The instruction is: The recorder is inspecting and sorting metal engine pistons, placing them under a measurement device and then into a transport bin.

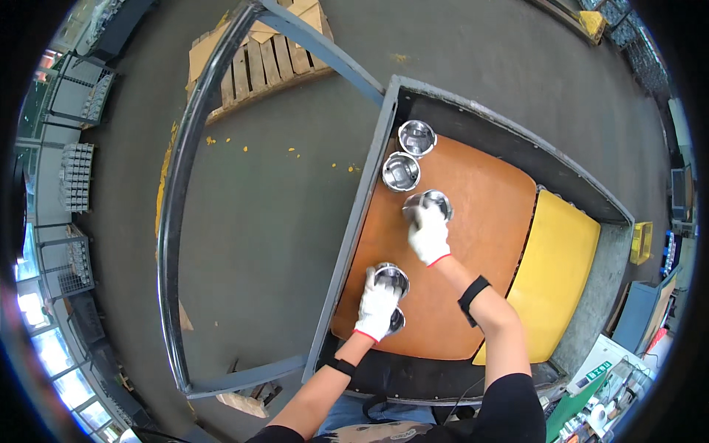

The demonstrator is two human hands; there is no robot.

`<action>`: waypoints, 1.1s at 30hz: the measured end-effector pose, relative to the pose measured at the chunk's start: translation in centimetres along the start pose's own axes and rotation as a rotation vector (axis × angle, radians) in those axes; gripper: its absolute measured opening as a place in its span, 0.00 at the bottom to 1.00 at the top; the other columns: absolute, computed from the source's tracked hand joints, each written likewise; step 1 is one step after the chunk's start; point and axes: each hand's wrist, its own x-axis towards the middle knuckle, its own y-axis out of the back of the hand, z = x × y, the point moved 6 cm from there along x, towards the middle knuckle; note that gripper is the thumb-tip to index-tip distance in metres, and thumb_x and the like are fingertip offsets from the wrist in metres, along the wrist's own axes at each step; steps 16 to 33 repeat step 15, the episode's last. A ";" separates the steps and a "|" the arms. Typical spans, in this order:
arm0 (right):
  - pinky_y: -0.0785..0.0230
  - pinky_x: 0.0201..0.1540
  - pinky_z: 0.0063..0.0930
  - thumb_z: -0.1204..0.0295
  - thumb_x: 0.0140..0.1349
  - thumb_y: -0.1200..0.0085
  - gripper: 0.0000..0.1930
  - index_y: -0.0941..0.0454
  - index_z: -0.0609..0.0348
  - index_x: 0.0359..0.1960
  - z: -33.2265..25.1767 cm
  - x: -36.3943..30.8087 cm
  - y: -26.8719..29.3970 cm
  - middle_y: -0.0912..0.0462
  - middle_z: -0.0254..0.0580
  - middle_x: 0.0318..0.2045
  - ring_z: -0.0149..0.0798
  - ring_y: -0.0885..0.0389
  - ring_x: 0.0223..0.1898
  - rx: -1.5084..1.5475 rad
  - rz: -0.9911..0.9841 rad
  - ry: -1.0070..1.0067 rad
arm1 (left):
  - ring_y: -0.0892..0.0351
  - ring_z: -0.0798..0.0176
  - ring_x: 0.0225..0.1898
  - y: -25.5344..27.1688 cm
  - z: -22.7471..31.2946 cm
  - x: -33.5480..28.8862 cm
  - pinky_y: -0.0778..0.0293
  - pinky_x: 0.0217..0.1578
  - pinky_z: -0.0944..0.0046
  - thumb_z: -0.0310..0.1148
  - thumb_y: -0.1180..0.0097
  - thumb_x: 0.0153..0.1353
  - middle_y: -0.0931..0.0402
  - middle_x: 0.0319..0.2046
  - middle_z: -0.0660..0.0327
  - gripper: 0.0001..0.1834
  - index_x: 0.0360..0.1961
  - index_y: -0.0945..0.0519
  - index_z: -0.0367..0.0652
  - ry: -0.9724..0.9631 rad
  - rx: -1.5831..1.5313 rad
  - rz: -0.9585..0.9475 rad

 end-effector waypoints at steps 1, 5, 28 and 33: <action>0.29 0.47 0.51 0.81 0.47 0.49 0.15 0.20 0.57 0.38 -1.6 -0.5 -0.2 0.22 0.56 0.42 0.60 0.24 0.44 -0.002 -0.030 0.015 | 0.38 0.60 0.67 -0.7 -0.1 0.6 0.60 0.69 0.35 0.38 0.62 0.68 0.31 0.61 0.65 0.23 0.64 0.31 0.56 0.013 0.042 -0.002; 0.28 0.45 0.48 0.78 0.44 0.46 0.09 0.21 0.61 0.30 -4.7 -1.2 -3.4 0.22 0.56 0.42 0.58 0.24 0.45 0.041 -0.171 0.083 | 0.41 0.64 0.67 -1.2 -1.1 1.7 0.61 0.69 0.35 0.40 0.59 0.68 0.28 0.59 0.67 0.21 0.61 0.29 0.60 0.066 0.059 0.139; 0.26 0.48 0.45 0.72 0.47 0.44 0.10 0.18 0.58 0.33 -9.5 0.4 1.1 0.21 0.51 0.46 0.55 0.21 0.45 0.036 -0.035 0.163 | 0.31 0.67 0.59 -1.6 -5.7 4.9 0.50 0.67 0.48 0.41 0.54 0.65 0.22 0.52 0.66 0.20 0.57 0.25 0.56 0.236 -0.018 0.243; 0.26 0.48 0.45 0.72 0.47 0.44 0.10 0.18 0.58 0.33 -9.5 0.4 1.1 0.21 0.51 0.46 0.55 0.21 0.45 0.036 -0.035 0.163 | 0.31 0.67 0.59 -1.6 -5.7 4.9 0.50 0.67 0.48 0.41 0.54 0.65 0.22 0.52 0.66 0.20 0.57 0.25 0.56 0.236 -0.018 0.243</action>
